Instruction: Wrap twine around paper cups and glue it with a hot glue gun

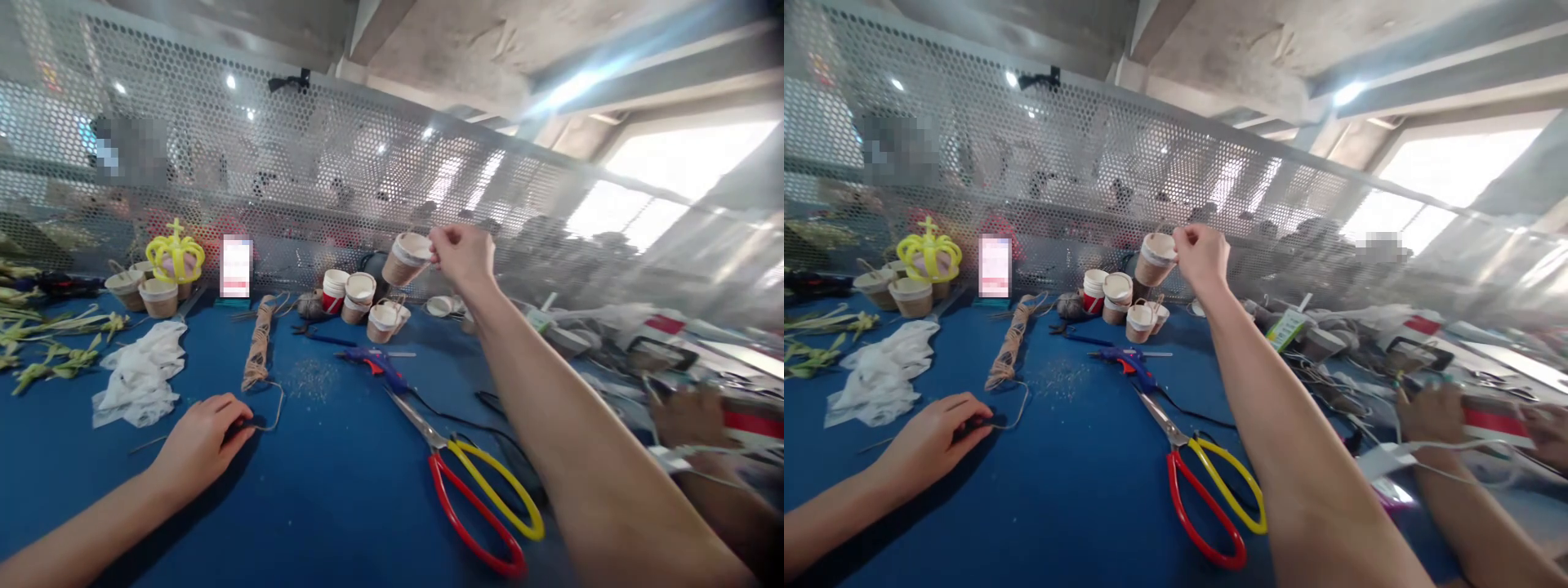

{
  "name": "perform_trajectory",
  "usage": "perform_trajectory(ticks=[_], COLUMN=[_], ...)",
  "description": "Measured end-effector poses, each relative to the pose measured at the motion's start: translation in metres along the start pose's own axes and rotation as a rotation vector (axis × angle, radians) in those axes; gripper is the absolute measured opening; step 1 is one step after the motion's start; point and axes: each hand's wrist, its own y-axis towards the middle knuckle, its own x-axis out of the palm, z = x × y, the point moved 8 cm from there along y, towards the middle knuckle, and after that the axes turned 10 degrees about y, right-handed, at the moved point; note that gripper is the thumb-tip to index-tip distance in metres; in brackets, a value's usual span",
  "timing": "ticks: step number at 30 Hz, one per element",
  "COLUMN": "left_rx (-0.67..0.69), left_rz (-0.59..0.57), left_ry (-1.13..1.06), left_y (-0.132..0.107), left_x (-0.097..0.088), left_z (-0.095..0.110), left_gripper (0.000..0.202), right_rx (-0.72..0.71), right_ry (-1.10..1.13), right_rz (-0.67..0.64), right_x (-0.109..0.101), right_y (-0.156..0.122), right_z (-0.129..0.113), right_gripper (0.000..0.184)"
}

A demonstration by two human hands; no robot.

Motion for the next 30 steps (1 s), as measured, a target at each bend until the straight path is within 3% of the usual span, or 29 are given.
perform_trajectory(ticks=[4,17,30], left_rx=[0.012,0.023,0.034], left_rz=[-0.027,-0.002,-0.011], left_ry=[-0.002,0.013,-0.012], left_y=[0.0,0.0,-0.001], left_x=[0.007,0.009,0.012], left_z=[-0.001,-0.001,-0.001], left_gripper=[0.019,0.017,0.018], right_rx=[0.06,0.279,0.321], right_ry=[-0.186,-0.357,-0.378], right_rz=[0.022,-0.244,-0.304], right_x=[0.014,0.061,0.063], right_y=[0.008,-0.001,-0.003], right_z=[0.024,0.089,0.105], right_gripper=[0.019,0.03,0.03])
